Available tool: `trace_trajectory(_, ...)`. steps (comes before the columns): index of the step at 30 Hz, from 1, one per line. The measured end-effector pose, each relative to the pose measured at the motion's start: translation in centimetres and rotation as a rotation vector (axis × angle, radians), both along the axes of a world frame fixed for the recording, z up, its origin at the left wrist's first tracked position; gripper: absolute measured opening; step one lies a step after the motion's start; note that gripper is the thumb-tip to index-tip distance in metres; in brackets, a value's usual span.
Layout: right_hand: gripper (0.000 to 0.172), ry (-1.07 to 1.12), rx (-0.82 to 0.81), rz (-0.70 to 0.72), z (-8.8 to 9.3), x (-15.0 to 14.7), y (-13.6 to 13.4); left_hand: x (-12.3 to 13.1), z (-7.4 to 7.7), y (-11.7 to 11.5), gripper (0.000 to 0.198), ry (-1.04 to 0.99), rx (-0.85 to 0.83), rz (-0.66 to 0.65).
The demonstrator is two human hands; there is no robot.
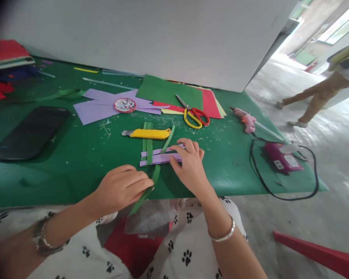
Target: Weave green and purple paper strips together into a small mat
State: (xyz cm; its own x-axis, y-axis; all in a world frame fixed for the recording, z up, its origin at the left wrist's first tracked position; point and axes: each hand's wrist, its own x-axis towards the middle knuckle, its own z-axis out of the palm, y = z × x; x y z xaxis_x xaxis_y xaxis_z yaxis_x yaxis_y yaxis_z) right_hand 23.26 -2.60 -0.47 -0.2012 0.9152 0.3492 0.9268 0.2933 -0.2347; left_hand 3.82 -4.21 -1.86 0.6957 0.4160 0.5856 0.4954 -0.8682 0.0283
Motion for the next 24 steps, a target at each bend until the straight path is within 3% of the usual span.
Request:
trace_trajectory(9, 0.019, -0.018, -0.043, 0.033, -0.3, -0.38, 0.16, -0.04, -0.07, -0.11, 0.019, -0.022, -0.007, 0.021)
trace_trajectory(17, 0.018, -0.039, -0.092, 0.055, 0.09, -0.61, -0.11, 0.15, 0.2, 0.04, 0.028, 0.004, 0.03, 0.026)
trace_trajectory(24, 0.017, -0.058, -0.101, 0.054, 0.0, -0.53, 0.24, 0.5, 0.23, -0.21, 0.02, -0.005, 0.015, 0.047)
